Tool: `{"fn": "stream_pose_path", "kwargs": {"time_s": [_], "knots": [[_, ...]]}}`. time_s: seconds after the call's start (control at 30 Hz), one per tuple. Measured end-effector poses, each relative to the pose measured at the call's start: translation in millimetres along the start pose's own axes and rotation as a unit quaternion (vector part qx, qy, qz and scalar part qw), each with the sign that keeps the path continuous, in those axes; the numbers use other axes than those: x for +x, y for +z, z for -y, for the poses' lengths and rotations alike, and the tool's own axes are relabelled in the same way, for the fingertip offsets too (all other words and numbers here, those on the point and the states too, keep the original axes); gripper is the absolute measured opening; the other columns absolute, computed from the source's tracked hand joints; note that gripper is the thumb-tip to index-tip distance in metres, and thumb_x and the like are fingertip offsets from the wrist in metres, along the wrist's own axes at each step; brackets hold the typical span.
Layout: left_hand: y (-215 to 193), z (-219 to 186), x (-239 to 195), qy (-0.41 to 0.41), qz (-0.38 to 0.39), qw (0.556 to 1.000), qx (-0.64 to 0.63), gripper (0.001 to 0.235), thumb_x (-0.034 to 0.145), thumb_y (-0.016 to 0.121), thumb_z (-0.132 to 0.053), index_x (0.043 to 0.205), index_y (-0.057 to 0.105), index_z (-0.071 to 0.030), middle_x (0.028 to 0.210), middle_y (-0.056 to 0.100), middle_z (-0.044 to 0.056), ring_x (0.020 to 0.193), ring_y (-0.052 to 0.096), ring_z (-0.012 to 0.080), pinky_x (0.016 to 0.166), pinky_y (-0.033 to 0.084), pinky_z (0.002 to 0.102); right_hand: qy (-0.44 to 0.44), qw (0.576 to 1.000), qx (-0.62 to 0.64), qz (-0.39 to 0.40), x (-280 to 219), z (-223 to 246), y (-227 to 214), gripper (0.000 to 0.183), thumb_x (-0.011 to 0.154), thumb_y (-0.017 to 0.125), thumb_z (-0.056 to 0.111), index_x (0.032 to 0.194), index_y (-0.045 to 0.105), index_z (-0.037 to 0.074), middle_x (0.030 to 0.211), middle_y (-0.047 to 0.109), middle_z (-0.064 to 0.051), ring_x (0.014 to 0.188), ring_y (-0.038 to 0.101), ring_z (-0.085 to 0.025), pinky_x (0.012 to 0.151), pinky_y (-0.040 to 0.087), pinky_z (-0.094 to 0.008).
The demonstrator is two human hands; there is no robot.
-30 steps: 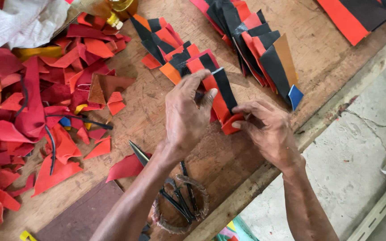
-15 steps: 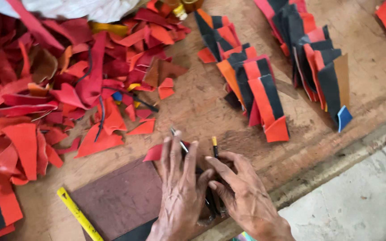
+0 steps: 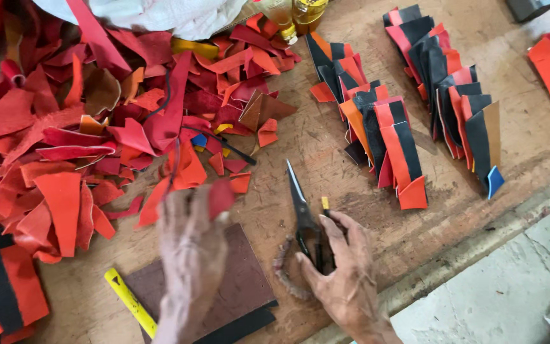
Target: The person measures and cuts red and black foam pieces using a ruler, pencil, and scissors. They then apply glue from a small jar to the edges of the cut pieces and stack them on the workbench.
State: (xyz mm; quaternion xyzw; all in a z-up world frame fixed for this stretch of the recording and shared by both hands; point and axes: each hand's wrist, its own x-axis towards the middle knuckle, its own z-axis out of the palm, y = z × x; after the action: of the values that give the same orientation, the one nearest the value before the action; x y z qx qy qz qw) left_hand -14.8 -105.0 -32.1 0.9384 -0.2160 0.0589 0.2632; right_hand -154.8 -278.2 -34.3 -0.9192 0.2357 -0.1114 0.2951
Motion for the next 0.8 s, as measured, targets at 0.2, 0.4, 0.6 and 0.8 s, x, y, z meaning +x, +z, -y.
{"fn": "stream_pose_path", "kwargs": {"time_s": [0.2,0.4,0.6,0.8], "knots": [[-9,9,-10,0.042,-0.062,0.997,-0.021,0.052,0.082,0.075,-0.008,0.131,0.06,-0.003,0.134,0.054,0.024,0.122,0.052,0.044,0.103,0.042,0.053,-0.082,0.987,0.12,0.068,13,26,31,0.082,0.081,0.082,0.042,0.141,0.051,-0.005,0.139,0.05,-0.022,0.128,0.049,-0.04,0.105,0.042,-0.048],[-11,7,-19,0.063,-0.019,0.992,-0.111,0.047,0.085,0.078,-0.016,0.129,0.063,-0.005,0.135,0.057,0.02,0.123,0.056,0.0389,0.103,0.046,0.05,-0.166,0.972,0.133,0.099,32,30,21,0.06,0.098,0.064,0.041,0.138,0.056,-0.003,0.14,0.058,-0.021,0.127,0.056,-0.04,0.106,0.046,-0.046],[8,-1,4,0.088,0.013,0.987,-0.131,0.054,0.08,0.08,-0.022,0.128,0.066,-0.002,0.122,0.058,0.021,0.108,0.057,0.0395,0.089,0.049,0.048,-0.164,0.952,0.075,0.247,75,22,3,0.039,0.098,0.059,0.039,0.116,0.064,0.004,0.112,0.065,-0.016,0.102,0.065,-0.037,0.085,0.053,-0.044],[14,1,17,0.091,0.045,0.985,-0.138,0.04,0.077,0.083,-0.028,0.109,0.073,-0.007,0.097,0.054,0.014,0.089,0.056,0.0322,0.07,0.05,0.044,-0.221,0.948,0.081,0.215,130,35,27,0.033,0.105,0.058,0.034,0.09,0.067,0.006,0.085,0.065,-0.011,0.08,0.066,-0.036,0.069,0.051,-0.045]]}}
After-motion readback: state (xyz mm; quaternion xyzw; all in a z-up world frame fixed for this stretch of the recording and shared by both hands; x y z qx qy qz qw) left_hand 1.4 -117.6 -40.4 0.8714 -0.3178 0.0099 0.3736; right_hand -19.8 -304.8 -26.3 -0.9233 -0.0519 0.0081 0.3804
